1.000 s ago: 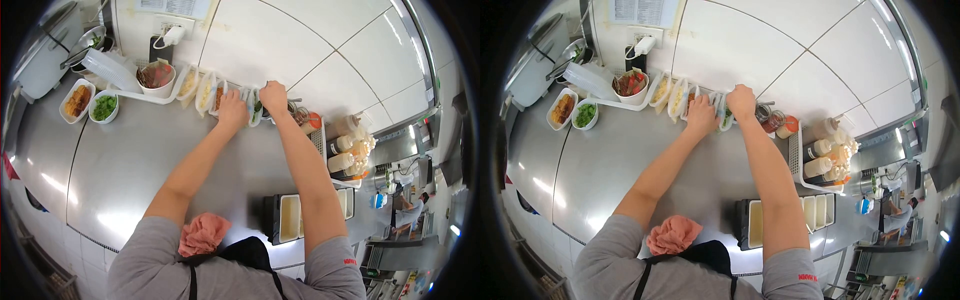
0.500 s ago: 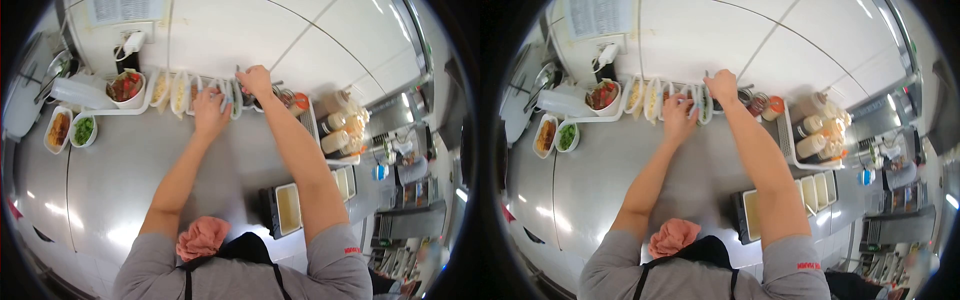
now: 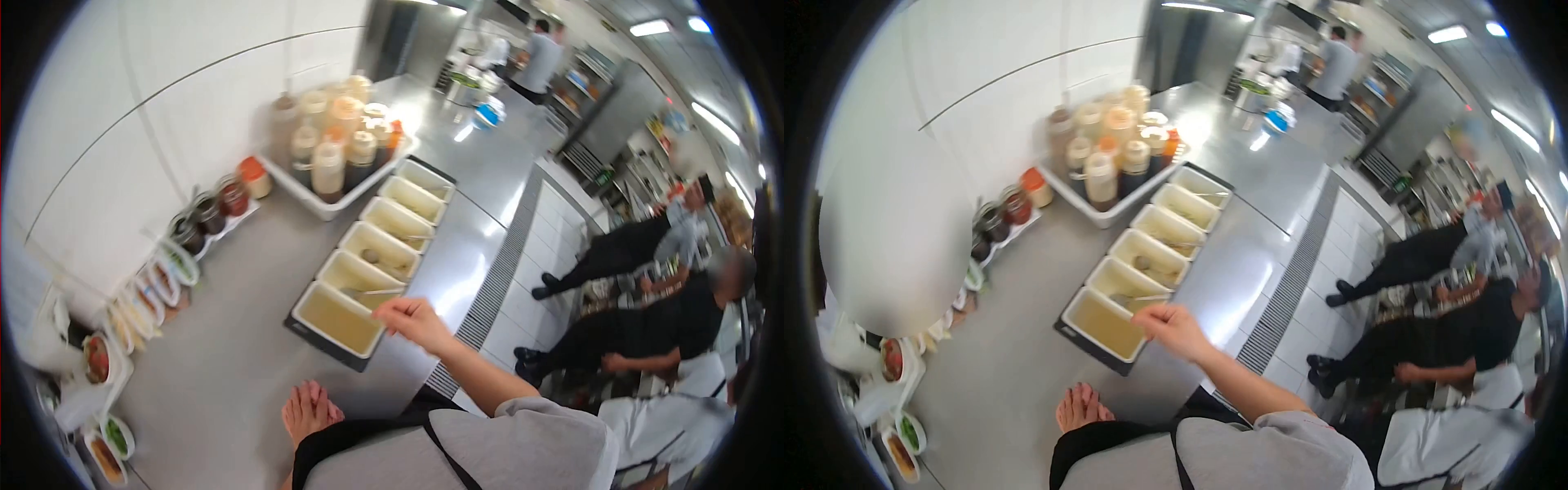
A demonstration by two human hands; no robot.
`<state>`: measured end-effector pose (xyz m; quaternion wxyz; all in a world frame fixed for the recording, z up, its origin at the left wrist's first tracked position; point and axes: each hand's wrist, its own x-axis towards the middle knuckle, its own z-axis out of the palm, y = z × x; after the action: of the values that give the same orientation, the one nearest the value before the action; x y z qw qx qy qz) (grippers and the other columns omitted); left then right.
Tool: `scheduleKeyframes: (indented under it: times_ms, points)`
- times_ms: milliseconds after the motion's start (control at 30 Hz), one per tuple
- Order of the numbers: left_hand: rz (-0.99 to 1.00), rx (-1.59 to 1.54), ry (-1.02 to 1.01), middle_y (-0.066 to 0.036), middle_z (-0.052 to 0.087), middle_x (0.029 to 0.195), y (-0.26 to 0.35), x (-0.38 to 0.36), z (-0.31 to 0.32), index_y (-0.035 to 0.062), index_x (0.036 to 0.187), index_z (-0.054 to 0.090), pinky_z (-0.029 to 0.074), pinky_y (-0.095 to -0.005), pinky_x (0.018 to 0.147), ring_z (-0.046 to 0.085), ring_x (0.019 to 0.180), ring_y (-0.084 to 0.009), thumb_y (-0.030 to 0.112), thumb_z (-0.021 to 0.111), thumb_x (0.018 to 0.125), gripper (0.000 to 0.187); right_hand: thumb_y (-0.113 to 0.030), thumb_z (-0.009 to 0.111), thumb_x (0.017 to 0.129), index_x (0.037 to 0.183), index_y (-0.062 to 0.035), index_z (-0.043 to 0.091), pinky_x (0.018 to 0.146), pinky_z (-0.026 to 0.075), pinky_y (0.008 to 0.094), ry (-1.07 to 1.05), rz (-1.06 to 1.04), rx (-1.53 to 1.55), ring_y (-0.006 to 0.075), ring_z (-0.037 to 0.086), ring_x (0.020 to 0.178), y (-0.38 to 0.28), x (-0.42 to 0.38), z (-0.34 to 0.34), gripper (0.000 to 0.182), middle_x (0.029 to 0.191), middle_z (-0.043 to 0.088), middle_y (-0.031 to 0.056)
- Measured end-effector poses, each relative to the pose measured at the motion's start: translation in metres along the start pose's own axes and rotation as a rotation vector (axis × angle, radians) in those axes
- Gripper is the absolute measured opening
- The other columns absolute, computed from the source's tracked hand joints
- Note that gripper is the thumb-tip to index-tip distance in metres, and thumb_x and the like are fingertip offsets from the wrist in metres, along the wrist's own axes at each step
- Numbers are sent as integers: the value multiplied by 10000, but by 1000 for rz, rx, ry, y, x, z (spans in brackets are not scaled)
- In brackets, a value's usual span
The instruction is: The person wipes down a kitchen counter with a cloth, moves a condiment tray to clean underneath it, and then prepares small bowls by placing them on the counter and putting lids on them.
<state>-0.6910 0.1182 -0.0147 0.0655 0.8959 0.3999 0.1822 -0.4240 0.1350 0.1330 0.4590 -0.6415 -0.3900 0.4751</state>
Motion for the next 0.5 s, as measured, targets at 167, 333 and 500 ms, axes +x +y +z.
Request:
scheduleKeyframes:
  times_ms: [167,333,500]
  points:
    - [271,-150,-39,-138,445,1228,47,41,33,67,1143,501,314,-474,908,433,1116,-323,316,577,699,515,-205,545,853,894,-13,613,621,449,245,-283,-133,-107,84,540,668,38,-54,7,208,721,601,31]
    - [309,-349,-174,-132,519,1139,109,87,28,37,1123,495,331,-419,913,484,1074,-277,284,543,766,437,-210,555,846,910,-22,608,622,448,251,-217,-149,-131,94,545,661,51,-81,-26,205,731,611,50]
    - [397,-444,32,-140,550,1075,139,134,66,20,1021,547,396,-398,840,537,974,-278,185,497,821,265,-228,564,838,918,-24,609,625,448,260,-64,-146,-179,116,555,647,54,-108,-74,223,731,626,56]
